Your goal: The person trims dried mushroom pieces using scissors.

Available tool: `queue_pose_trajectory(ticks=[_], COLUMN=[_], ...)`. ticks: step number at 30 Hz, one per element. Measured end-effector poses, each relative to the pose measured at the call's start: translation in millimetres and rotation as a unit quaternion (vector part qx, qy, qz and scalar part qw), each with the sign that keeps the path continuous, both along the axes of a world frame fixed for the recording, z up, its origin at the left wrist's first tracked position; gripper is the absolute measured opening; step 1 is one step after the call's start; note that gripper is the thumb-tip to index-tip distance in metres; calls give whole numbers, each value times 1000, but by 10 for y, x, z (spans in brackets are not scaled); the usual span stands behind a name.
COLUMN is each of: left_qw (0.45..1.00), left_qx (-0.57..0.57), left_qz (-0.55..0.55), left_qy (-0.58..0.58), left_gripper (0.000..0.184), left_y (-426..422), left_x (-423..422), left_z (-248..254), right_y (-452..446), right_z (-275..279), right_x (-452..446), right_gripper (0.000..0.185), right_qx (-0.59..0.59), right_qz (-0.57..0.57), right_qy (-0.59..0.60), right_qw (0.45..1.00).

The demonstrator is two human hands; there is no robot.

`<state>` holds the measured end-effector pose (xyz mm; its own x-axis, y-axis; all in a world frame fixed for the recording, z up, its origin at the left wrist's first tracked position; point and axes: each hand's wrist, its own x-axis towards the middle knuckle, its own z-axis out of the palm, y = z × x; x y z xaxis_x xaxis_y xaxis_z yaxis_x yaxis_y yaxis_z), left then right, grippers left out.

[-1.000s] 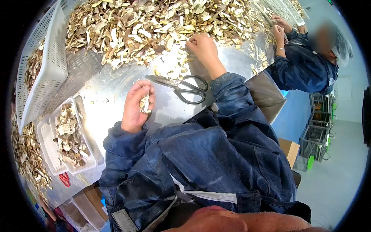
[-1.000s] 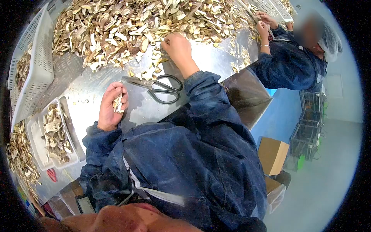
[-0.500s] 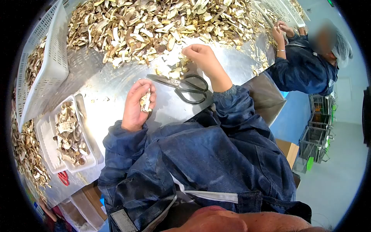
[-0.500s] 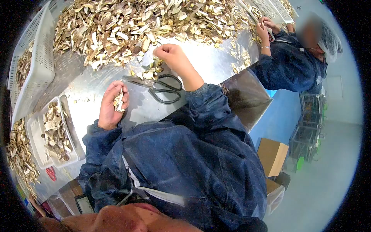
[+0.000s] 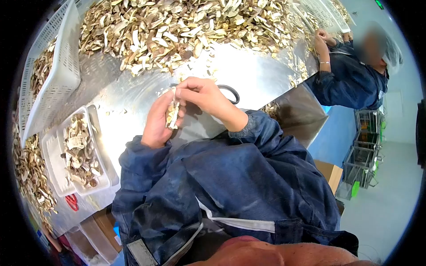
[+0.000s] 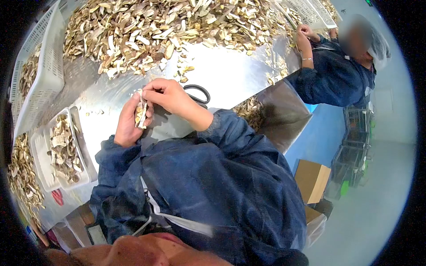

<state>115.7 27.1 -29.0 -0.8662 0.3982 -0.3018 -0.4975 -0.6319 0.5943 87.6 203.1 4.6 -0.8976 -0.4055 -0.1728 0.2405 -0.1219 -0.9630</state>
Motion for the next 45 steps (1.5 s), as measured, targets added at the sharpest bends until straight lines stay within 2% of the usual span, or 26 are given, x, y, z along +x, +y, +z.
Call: queue_pose_trajectory(ticks=[2, 8, 14, 17, 20, 24, 27, 28, 30, 32, 34, 37, 40, 43, 45], left_qw=[1000, 999, 986, 979, 969, 963, 975, 982, 991, 995, 996, 998, 998, 999, 999], left_qx=[-13, -33, -127, -167, -220, -228, -190, -163, -116, -77, -56, -19, -18, -18, -2], left_qz=[-20, 19, 6, 12, 15, -4, -5, 4, 12, 11, 9, 13, 27, 31, 26], left_qy=[16, 21, 107, 113, 113, 142, 114, 90, 65, 63, 66, 58, 44, 29, 20], left_gripper=[23, 13, 13, 14, 13, 13, 12, 12, 11, 9, 6, 7, 15, 22, 23], left_y=[-19, 8, 45, 80, 78, 67, 51, 44, 29, 7, 3, -23, -25, -42, -49], left_x=[-18, -15, -20, -2, 13, 13, 10, 4, -8, -10, -15, -23, -28, -41, -41], left_z=[31, -3, -52, -24, 12, -18, -12, -19, -26, -25, -30, -69, -32, -16, -42], right_y=[5, 38, 112, 93, 88, 114, 183, 277, 501, 772, 1093, 1402, 1436, 1403, 1361], right_z=[-29, 17, -51, -47, -22, -119, -175, -137, 10, -93, -248, -435, -524, -455, -316], right_x=[15, 5, -12, 12, 40, 14, -32, -91, -252, -505, -733, -1000, -1055, -941, -838], right_gripper=[17, 15, 13, 12, 11, 12, 16, 24, 29, 31, 27, 23, 22, 23, 24], right_qx=[-15, 31, 90, 138, 210, 211, 126, 198, 373, 484, 516, 558, 592, 588, 534], right_qz=[19, -18, -11, -20, -30, -21, -27, -33, -44, -144, -247, -299, -301, -232, -215], right_qy=[25, 26, 47, 85, 171, 164, 78, 129, 97, 123, 225, 287, 288, 244, 195], right_qw=[999, 999, 995, 987, 962, 963, 989, 971, 922, 854, 788, 719, 690, 736, 795])
